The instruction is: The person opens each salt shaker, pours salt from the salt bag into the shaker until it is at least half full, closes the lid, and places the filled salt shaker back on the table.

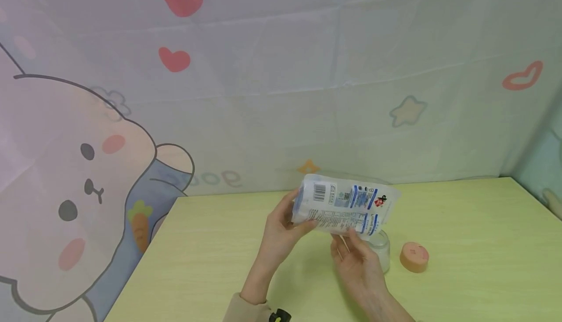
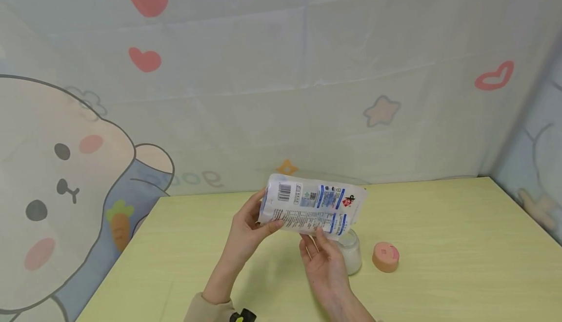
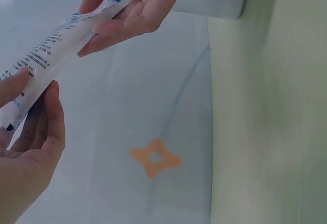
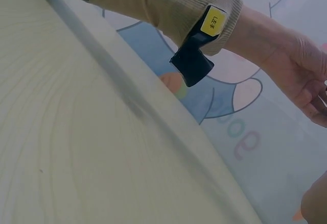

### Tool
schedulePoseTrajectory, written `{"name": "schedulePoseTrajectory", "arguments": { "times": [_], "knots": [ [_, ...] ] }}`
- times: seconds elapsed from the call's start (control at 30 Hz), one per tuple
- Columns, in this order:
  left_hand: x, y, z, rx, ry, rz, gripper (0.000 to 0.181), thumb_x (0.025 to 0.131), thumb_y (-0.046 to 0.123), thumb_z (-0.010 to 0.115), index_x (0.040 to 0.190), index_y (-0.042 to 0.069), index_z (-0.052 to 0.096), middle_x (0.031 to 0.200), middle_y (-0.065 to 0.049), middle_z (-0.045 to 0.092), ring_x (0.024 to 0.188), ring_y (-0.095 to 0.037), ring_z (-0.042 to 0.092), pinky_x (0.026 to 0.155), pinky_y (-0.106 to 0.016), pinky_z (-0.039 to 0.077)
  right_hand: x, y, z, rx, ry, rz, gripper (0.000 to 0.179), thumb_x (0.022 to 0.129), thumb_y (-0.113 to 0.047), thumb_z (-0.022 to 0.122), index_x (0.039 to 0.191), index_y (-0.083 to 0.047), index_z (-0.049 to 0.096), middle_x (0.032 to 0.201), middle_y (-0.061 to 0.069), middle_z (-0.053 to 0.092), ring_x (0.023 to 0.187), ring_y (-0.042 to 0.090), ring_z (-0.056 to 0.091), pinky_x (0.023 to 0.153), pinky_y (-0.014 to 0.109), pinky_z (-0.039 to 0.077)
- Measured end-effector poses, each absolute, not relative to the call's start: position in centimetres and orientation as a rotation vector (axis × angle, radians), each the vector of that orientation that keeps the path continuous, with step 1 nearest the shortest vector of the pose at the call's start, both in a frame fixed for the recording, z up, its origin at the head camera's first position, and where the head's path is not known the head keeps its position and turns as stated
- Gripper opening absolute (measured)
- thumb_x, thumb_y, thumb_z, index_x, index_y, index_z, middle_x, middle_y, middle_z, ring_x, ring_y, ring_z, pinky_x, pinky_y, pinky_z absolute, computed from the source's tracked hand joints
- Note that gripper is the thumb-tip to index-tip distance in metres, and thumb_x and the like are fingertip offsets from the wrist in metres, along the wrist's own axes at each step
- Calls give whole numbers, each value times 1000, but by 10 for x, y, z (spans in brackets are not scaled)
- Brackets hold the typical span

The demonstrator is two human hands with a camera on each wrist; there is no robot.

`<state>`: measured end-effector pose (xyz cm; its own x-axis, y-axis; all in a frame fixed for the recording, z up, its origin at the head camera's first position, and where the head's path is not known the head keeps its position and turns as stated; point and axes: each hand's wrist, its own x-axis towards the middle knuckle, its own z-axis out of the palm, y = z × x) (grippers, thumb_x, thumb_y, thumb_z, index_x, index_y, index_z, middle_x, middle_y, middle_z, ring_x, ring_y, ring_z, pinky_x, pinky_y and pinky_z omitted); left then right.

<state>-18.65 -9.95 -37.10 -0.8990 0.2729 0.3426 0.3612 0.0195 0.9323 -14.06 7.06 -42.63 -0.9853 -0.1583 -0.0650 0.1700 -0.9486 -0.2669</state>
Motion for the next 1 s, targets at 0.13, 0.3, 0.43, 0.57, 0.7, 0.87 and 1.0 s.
{"name": "schedulePoseTrajectory", "arguments": {
  "times": [0.13, 0.3, 0.43, 0.57, 0.7, 0.87, 1.0],
  "knots": [
    [-187, -101, -370, -697, -2215, -2037, 66, 81, -2, 72, 139, 17, 48, 126, -19, 61, 111, -30, 62, 86, -24, 53, -141, 71, -426, 65, 386, -2943, 19, 101, -18, 46, 116, -30, 50, 109, -7, 67, 105, 10, 61, 94, 23, 46],
    [-186, -101, -370, -733, -2204, -2030, 67, 81, -2, 72, 140, 15, 47, 126, -20, 61, 110, -30, 62, 86, -24, 53, -141, 71, -426, 69, 400, -2939, 19, 101, -18, 47, 115, -29, 51, 109, -8, 67, 105, 9, 61, 95, 23, 45],
    [-186, -101, -369, -745, -2201, -2022, 67, 80, -2, 72, 141, 14, 46, 126, -20, 61, 110, -29, 62, 87, -25, 53, -141, 72, -426, 76, 419, -2935, 19, 101, -18, 47, 115, -30, 52, 109, -9, 66, 106, 9, 61, 97, 22, 45],
    [-185, -101, -369, -731, -2206, -2022, 67, 80, -2, 72, 140, 16, 47, 127, -18, 61, 111, -28, 62, 87, -25, 53, -141, 71, -427, 45, 429, -2933, 19, 101, -18, 46, 114, -30, 54, 110, -10, 66, 106, 9, 60, 97, 22, 45],
    [-185, -100, -369, -703, -2205, -2022, 66, 80, -4, 72, 138, 18, 49, 126, -17, 62, 111, -30, 62, 86, -26, 54, -141, 71, -429, -30, 428, -2929, 21, 102, -17, 42, 114, -30, 55, 110, -10, 66, 105, 8, 61, 95, 22, 46],
    [-186, -98, -371, -680, -2192, -2028, 65, 79, -5, 72, 136, 20, 52, 124, -17, 64, 110, -30, 63, 84, -27, 56, -141, 71, -430, -81, 429, -2926, 23, 103, -16, 40, 115, -30, 55, 111, -10, 66, 105, 8, 60, 95, 21, 46],
    [-187, -98, -371, -692, -2178, -2025, 64, 79, -5, 72, 135, 17, 52, 123, -20, 63, 109, -32, 63, 83, -28, 56, -141, 70, -429, -75, 453, -2926, 23, 103, -16, 41, 115, -30, 54, 111, -11, 66, 106, 8, 59, 94, 21, 46]
  ]
}}
